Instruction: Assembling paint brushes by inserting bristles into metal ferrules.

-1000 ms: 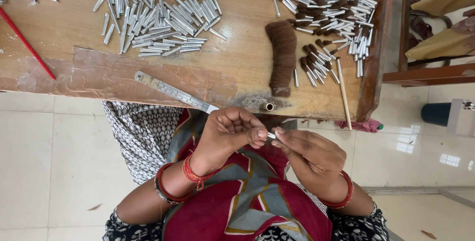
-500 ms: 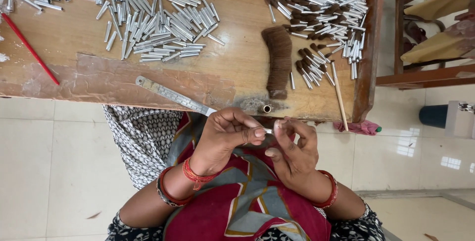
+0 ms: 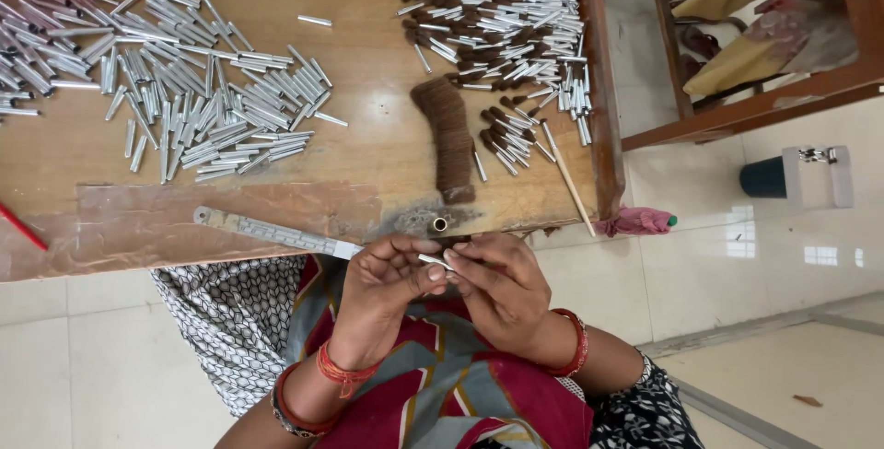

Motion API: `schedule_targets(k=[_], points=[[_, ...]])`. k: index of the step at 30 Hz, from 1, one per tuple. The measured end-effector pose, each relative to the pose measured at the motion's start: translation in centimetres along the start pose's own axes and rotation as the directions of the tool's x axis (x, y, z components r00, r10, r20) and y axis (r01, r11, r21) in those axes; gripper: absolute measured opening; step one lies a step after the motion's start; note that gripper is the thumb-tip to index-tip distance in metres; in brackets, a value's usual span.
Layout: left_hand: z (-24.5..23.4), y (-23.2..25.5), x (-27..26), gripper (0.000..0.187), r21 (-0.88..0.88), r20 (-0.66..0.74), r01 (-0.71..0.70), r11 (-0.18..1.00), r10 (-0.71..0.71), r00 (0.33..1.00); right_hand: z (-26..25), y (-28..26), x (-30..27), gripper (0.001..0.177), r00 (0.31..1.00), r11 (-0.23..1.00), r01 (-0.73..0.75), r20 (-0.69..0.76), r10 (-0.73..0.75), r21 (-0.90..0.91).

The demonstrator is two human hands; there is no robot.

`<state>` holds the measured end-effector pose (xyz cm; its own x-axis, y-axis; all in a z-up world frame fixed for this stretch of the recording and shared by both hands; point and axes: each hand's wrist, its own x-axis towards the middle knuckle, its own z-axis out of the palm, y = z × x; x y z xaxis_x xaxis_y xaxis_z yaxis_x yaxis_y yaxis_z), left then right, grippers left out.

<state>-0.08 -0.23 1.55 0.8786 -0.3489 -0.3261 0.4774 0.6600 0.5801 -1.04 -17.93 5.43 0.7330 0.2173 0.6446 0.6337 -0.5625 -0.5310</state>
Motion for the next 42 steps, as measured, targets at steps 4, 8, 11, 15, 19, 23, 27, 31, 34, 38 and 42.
schedule_targets(k=[4, 8, 11, 15, 19, 23, 27, 31, 34, 38, 42], points=[[-0.9, -0.7, 0.5, 0.017, -0.040, 0.045, -0.058, 0.998, 0.059, 0.997, -0.3, 1.0, 0.0, 0.028, 0.999, 0.995, -0.010, -0.037, 0.014, 0.102], [-0.1, 1.8, 0.8, 0.014, -0.007, 0.031, -0.160, 0.987, 0.160, 0.987, -2.9, 3.4, 1.3, 0.028, 0.988, 0.936, -0.152, -0.044, 0.145, -0.317], [-0.5, 3.0, 1.0, 0.012, -0.053, -0.009, -0.189, 0.981, 0.189, 0.982, -4.7, 6.1, 1.4, 0.031, 0.955, 0.776, -0.261, -0.038, 0.293, -0.574], [-0.7, 3.8, 1.1, 0.011, -0.041, -0.023, -0.218, 0.975, 0.217, 0.976, -5.2, 9.3, 0.4, 0.037, 0.897, 0.616, -0.358, -0.076, 0.435, -0.702], [-0.7, 4.3, 1.1, 0.012, -0.031, -0.037, -0.218, 0.975, 0.217, 0.976, -5.5, 6.4, 1.8, 0.038, 0.892, 0.654, -0.402, -0.114, 0.437, -0.640], [-1.1, 4.2, 1.1, 0.010, -0.018, -0.063, -0.240, 0.971, 0.239, 0.969, -4.8, 3.5, 1.2, 0.036, 0.938, 0.900, -0.346, -0.097, 0.332, -0.266], [-1.1, 3.6, 1.0, 0.013, -0.028, -0.052, -0.245, 0.969, 0.243, 0.969, -3.7, 1.8, -0.2, 0.037, 0.943, 0.950, -0.309, 0.142, 0.301, 0.039], [-0.9, 2.9, 0.8, 0.015, -0.014, -0.059, -0.249, 0.969, 0.247, 0.967, -2.4, 0.0, -0.1, 0.037, 0.942, 0.960, -0.280, 0.199, 0.269, 0.027], [-0.8, 2.6, 0.6, 0.017, -0.014, -0.065, -0.210, 0.978, 0.208, 0.976, -1.9, -0.5, -0.1, 0.034, 0.932, 0.953, -0.303, 0.217, 0.291, 0.027], [-1.0, 2.1, 0.9, 0.015, 0.012, -0.046, -0.229, 0.973, 0.229, 0.972, -1.9, -0.5, 0.0, 0.035, 0.920, 0.941, -0.336, 0.226, 0.319, 0.037], [-1.0, 1.6, 1.2, 0.014, 0.025, -0.042, -0.239, 0.971, 0.239, 0.970, -2.0, -0.4, -0.1, 0.036, 0.914, 0.939, -0.342, 0.236, 0.329, 0.019]])
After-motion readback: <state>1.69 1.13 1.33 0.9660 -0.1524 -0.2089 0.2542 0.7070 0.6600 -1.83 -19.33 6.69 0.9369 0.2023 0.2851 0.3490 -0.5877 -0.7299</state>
